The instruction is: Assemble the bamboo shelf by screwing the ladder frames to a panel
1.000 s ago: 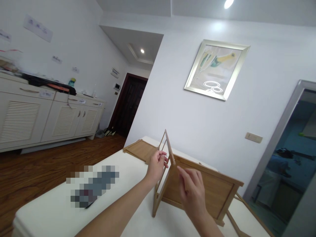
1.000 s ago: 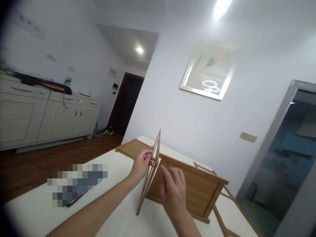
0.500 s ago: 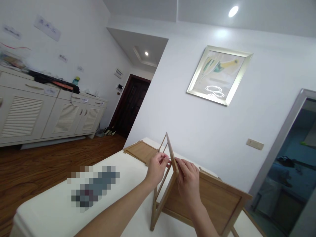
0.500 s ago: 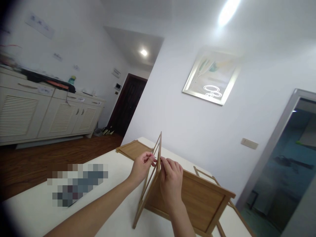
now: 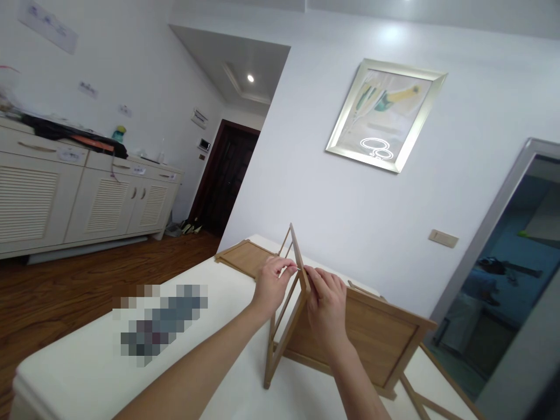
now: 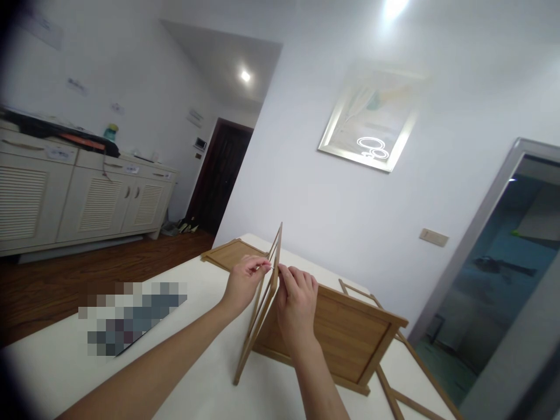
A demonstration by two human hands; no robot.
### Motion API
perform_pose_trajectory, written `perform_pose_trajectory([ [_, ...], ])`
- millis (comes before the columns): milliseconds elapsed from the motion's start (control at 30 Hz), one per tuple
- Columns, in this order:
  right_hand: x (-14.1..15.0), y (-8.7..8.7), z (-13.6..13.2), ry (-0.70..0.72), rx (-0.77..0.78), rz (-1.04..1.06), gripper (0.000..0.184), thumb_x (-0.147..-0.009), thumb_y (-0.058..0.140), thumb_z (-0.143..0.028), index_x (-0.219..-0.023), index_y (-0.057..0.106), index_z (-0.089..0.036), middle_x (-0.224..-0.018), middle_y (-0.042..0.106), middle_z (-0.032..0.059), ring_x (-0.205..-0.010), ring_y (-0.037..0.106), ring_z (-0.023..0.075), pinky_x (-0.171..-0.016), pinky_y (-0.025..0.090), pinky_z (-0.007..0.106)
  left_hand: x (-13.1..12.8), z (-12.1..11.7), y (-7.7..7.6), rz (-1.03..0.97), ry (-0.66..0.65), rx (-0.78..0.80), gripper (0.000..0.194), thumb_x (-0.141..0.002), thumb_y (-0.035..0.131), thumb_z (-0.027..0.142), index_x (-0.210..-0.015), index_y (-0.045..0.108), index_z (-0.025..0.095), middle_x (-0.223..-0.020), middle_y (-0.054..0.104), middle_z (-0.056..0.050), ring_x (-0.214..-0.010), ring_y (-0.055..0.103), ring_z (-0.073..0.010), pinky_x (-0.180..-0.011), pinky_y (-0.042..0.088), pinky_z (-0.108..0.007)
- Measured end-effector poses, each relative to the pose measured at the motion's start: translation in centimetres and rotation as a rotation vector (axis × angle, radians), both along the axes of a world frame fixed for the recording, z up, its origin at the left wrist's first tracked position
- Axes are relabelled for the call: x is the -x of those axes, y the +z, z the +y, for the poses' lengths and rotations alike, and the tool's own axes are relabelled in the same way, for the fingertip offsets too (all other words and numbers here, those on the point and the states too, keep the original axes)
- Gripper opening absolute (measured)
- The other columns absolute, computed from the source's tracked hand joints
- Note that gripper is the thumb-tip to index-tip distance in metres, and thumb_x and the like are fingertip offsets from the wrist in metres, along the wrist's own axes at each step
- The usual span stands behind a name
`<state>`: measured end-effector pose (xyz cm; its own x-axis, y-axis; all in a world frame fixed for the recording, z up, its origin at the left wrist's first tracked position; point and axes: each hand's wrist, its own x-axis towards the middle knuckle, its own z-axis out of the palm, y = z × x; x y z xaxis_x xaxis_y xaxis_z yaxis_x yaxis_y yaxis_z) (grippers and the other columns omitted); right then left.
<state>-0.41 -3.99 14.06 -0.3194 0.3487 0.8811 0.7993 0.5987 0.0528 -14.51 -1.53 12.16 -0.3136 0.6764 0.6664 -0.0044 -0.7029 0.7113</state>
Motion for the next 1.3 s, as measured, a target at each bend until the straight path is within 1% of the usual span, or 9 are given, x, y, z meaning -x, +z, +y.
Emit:
perform_pose_trajectory([
  [67, -0.02, -0.07, 0.09, 0.0, -0.008, 0.005, 0.029, -0.098, 0.041, -0.023, -0.116, 0.063, -0.024, -0.101, 0.067, 0.0047, -0.091, 0.055, 0.0186, -0.086, 0.035, 0.035, 0.04, 0.09, -0.04, 0.002, -0.007, -0.021, 0.01, -0.078, 0.068, 0.028, -0.076, 0.076, 0.023, -0.082, 0.073, -0.005, -0.083, 0.061, -0.021, -0.077, 0.046, -0.031],
  [233, -0.01, -0.15, 0.12, -0.008, -0.002, 0.011, 0.029, -0.097, 0.042, -0.023, -0.117, 0.063, -0.024, -0.102, 0.067, 0.0052, -0.092, 0.055, 0.0188, -0.086, 0.036, 0.036, -0.21, 0.38, -0.3, -0.034, -0.044, 0.062, 0.011, -0.078, 0.069, 0.028, -0.08, 0.077, 0.021, -0.084, 0.075, -0.005, -0.08, 0.065, -0.02, -0.075, 0.049, -0.03],
  [367, 0.02, -0.19, 0.13, -0.016, -0.008, 0.012, 0.03, -0.097, 0.042, -0.022, -0.118, 0.064, -0.025, -0.102, 0.067, 0.0052, -0.092, 0.055, 0.0189, -0.086, 0.036, 0.035, -0.34, 0.23, -0.31, -0.066, -0.108, 0.1, 0.014, -0.077, 0.069, 0.03, -0.083, 0.078, 0.02, -0.079, 0.074, -0.004, -0.065, 0.064, -0.0166, -0.063, 0.051, -0.028],
  [433, 0.01, -0.23, 0.17, -0.018, -0.013, 0.013, 0.03, -0.097, 0.043, -0.021, -0.118, 0.064, -0.025, -0.102, 0.067, 0.005, -0.092, 0.055, 0.0187, -0.085, 0.036, 0.035, -0.35, 0.13, -0.32, -0.072, -0.131, 0.096, 0.015, -0.078, 0.068, 0.031, -0.084, 0.078, 0.02, -0.079, 0.074, -0.004, -0.062, 0.064, -0.0161, -0.062, 0.053, -0.028],
  [533, 0.0, -0.27, 0.2, -0.013, -0.013, 0.016, 0.03, -0.097, 0.042, -0.022, -0.117, 0.064, -0.025, -0.102, 0.067, 0.005, -0.092, 0.056, 0.0187, -0.085, 0.036, 0.035, -0.32, 0.06, -0.39, -0.019, -0.073, 0.017, 0.013, -0.08, 0.067, 0.028, -0.082, 0.078, 0.022, -0.081, 0.074, -0.004, -0.071, 0.067, -0.0183, -0.07, 0.055, -0.03],
  [667, 0.02, -0.24, 0.07, -0.005, 0.001, 0.019, 0.029, -0.098, 0.041, -0.023, -0.117, 0.063, -0.025, -0.102, 0.068, 0.0052, -0.093, 0.056, 0.019, -0.086, 0.035, 0.036, -0.26, 0.05, -0.45, 0.054, -0.002, -0.027, 0.014, -0.082, 0.064, 0.026, -0.083, 0.078, 0.023, -0.082, 0.075, -0.004, -0.072, 0.067, -0.0186, -0.071, 0.054, -0.03],
  [967, 0.09, -0.13, -0.05, -0.012, 0.009, 0.011, 0.029, -0.098, 0.04, -0.023, -0.116, 0.063, -0.023, -0.103, 0.068, 0.0049, -0.093, 0.055, 0.0191, -0.087, 0.035, 0.035, -0.18, -0.06, -0.33, 0.061, 0.011, -0.034, 0.014, -0.082, 0.064, 0.027, -0.081, 0.077, 0.023, -0.081, 0.074, -0.004, -0.071, 0.065, -0.0188, -0.071, 0.051, -0.03],
  [1167, 0.0, 0.01, -0.27, -0.025, 0.016, -0.014, 0.029, -0.097, 0.041, -0.021, -0.118, 0.062, -0.023, -0.106, 0.068, 0.0057, -0.094, 0.055, 0.0196, -0.086, 0.035, 0.036, -0.2, 0.19, -0.53, 0.079, -0.031, 0.012, 0.014, -0.083, 0.063, 0.028, -0.083, 0.075, 0.02, -0.082, 0.073, -0.004, -0.07, 0.065, -0.0172, -0.065, 0.051, -0.026],
  [1300, -0.18, 0.31, -0.55, -0.013, 0.016, -0.054, 0.031, -0.096, 0.042, -0.018, -0.12, 0.061, -0.023, -0.107, 0.068, 0.0071, -0.096, 0.057, 0.0206, -0.089, 0.037, 0.038, -0.37, 0.13, -0.81, 0.123, 0.079, 0.028, 0.015, -0.085, 0.059, 0.029, -0.085, 0.07, 0.019, -0.082, 0.072, -0.003, -0.072, 0.063, -0.0159, -0.068, 0.049, -0.027],
])
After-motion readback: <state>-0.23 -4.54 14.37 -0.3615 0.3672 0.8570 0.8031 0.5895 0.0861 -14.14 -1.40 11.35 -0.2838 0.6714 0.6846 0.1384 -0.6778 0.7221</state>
